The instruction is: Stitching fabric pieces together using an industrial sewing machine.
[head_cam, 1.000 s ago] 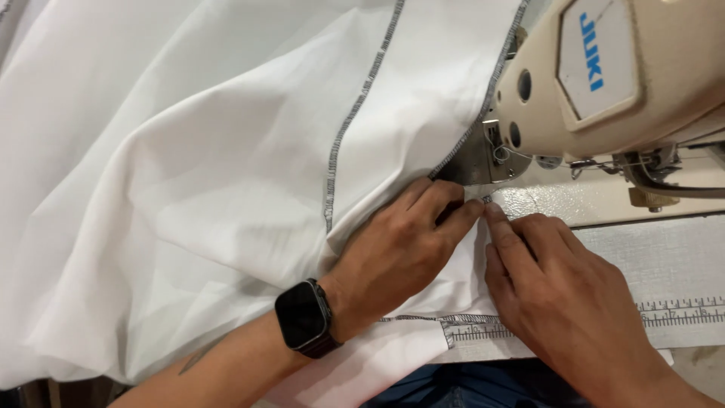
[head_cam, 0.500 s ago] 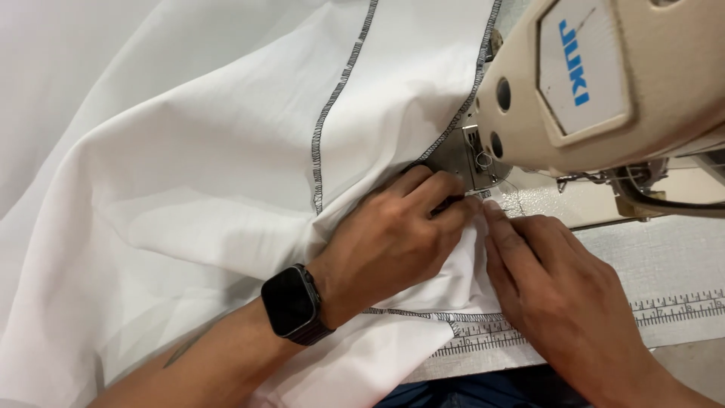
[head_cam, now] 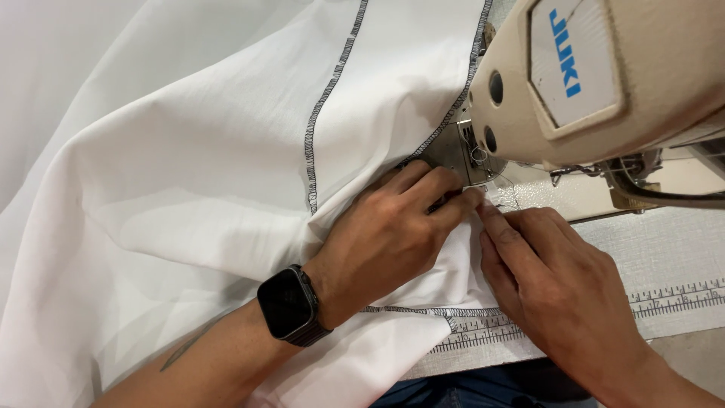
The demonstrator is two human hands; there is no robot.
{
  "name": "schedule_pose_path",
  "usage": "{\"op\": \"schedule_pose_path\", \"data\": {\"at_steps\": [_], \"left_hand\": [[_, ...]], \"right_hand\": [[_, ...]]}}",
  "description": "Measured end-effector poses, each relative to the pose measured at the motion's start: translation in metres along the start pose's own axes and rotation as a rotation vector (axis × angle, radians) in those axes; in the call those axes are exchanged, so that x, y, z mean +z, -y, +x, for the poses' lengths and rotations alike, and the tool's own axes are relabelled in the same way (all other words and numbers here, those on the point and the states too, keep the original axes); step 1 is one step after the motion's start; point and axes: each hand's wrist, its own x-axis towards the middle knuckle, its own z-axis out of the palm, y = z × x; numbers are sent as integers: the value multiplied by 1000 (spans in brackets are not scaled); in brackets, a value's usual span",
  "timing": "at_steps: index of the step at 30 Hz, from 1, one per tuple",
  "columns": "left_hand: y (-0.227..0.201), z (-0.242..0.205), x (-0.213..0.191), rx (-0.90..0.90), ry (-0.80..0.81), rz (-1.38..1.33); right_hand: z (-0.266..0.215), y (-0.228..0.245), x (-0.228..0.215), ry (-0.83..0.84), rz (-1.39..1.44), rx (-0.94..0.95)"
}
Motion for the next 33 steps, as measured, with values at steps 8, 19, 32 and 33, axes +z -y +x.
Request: {"op": "schedule_pose_path", "data": {"at_steps": [8, 19, 32, 33], "left_hand": [[-3, -2, -5, 13, 27, 44], [-2, -7, -11, 32, 1, -58], [-4, -5, -13, 39, 38, -46], [-3, -6, -12, 23, 32, -62]], "right_hand": [[4, -57, -7, 168, -357, 9], [10, -71, 15, 22, -366, -224], [6, -64, -21, 257, -431, 100], [-7, -53, -24, 205, -256, 59]]}}
